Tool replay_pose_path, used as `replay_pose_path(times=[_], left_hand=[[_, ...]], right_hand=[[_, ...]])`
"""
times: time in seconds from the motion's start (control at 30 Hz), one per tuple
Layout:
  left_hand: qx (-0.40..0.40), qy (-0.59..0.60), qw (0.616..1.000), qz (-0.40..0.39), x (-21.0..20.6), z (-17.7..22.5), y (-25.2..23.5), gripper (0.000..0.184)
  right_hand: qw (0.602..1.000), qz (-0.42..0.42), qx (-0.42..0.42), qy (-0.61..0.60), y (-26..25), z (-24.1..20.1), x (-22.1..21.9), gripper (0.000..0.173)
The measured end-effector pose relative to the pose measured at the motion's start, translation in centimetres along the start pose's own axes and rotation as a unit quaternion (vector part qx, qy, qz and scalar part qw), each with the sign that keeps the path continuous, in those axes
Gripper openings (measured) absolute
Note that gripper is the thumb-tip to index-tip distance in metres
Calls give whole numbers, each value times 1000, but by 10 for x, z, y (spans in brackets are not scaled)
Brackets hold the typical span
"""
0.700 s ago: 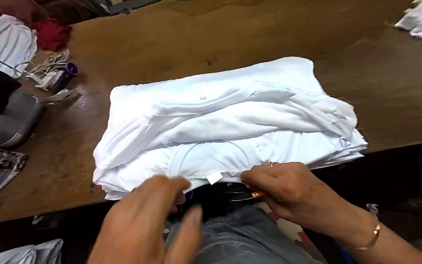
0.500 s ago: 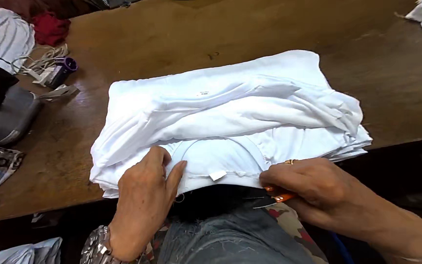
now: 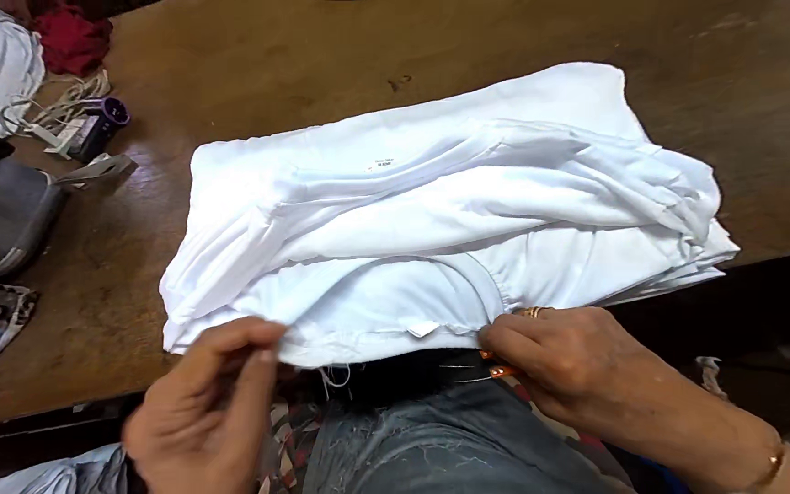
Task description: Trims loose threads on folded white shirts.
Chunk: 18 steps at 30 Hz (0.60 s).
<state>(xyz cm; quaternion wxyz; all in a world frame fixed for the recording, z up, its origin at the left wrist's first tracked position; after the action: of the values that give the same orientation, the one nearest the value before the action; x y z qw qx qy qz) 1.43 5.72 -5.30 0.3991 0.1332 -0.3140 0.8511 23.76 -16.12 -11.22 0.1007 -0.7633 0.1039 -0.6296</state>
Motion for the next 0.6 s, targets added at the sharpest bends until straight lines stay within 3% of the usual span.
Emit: replay_pose_path(times=[0.07,0.2,0.27,0.4,0.47,0.6], left_hand=[[63,236,964,105,-2,-9,13,13],[126,415,884,172,-30,-15,32,15],[126,423,881,171,-37,-17,36,16],[118,421,884,165,-42,-18,41,22],[116,415,888,161,-42,-16,44,21],[105,418,888,160,-43,-16,48,20]], right_hand=[[1000,-5,-8,5,0,-1,-2,10],[999,-17,-35,-36,-5,-3,5,11],[987,-7,-57,-152,-8,-7,13,10],[893,44,-68,-443,-31,-38,15,12],[872,57,-76,-479,-47,-56,5,18],[868,45,-93,-485,-78,-73,-10,21]])
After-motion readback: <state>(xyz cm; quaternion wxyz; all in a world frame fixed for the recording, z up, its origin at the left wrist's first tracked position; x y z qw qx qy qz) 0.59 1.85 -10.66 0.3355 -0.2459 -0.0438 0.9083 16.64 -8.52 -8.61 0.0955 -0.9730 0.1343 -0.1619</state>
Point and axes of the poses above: each hand's wrist, its own y-axis away from the middle knuckle, its own x-axis out of the back of the hand, z = x × y, the point moved 3 cm from there along -y, towards the middle knuckle, and after that the axes turned 7 degrees about -z, right-handed, at the moved point
